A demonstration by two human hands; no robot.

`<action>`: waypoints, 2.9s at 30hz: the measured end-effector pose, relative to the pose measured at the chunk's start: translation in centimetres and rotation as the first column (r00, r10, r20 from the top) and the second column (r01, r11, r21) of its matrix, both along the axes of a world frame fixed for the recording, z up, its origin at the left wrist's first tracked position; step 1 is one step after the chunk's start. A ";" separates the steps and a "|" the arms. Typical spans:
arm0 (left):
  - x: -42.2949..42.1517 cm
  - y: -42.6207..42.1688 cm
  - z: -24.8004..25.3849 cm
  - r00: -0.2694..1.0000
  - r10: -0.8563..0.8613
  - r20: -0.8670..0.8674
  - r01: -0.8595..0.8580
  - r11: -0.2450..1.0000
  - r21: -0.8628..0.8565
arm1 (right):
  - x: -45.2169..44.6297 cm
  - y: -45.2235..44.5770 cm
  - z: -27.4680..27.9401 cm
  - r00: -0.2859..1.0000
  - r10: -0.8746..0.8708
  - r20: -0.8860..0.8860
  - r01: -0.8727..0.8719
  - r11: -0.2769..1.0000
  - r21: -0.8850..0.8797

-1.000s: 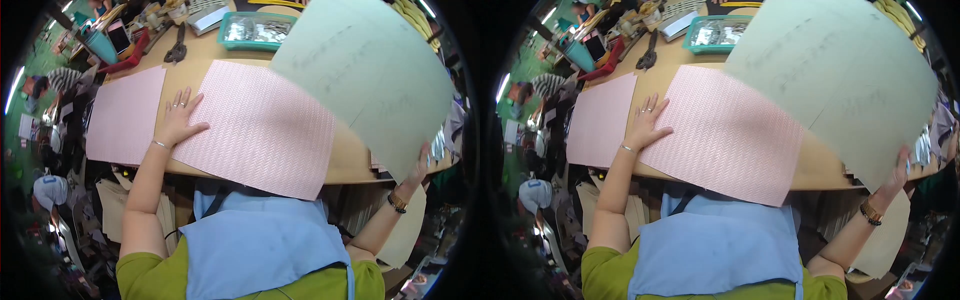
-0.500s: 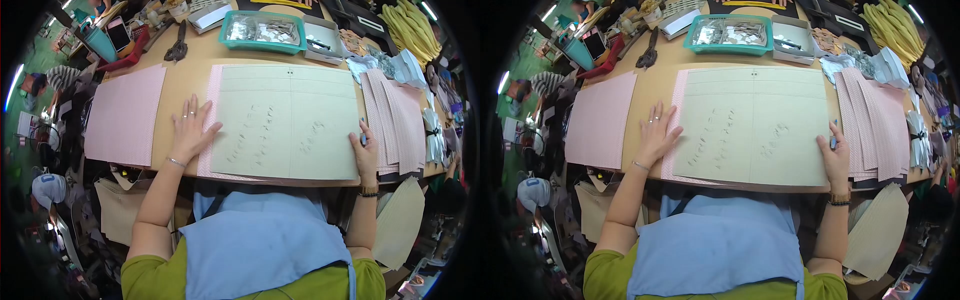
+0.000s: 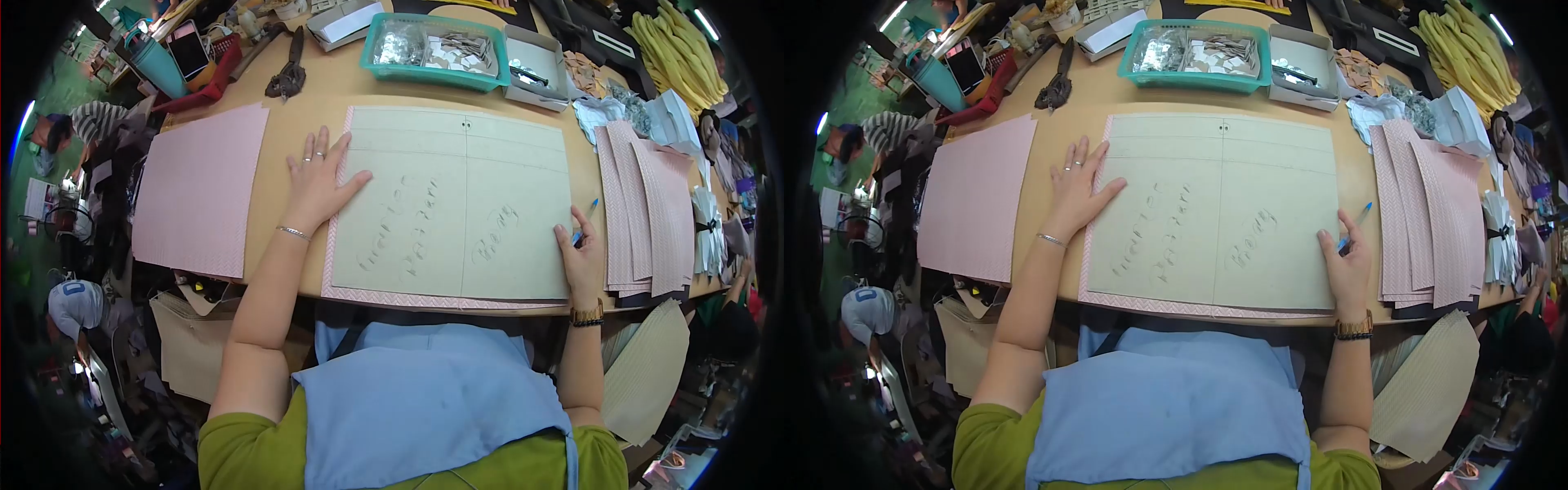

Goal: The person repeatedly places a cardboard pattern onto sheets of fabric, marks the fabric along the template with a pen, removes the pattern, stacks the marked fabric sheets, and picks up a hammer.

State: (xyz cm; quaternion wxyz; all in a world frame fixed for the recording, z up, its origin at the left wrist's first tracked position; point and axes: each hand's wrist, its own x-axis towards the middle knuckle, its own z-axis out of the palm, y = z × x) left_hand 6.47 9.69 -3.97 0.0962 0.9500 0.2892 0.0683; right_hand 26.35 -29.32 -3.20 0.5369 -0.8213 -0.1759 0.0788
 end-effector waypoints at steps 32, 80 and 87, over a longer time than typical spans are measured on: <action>0.4 -0.4 0.6 1.000 0.019 0.005 -0.019 0.998 -0.057 | 14.2 2.8 -1.0 0.980 -0.096 -0.176 0.200 0.477 0.856; 0.3 -0.8 1.6 0.999 0.011 -0.033 -0.014 0.997 -0.082 | 10.3 7.5 -1.1 0.878 0.138 0.459 -0.068 0.984 -0.165; 0.1 -0.3 1.0 0.999 0.000 -0.036 -0.001 0.999 -0.044 | 10.3 7.7 -0.8 0.919 0.154 0.363 -0.080 0.974 -0.210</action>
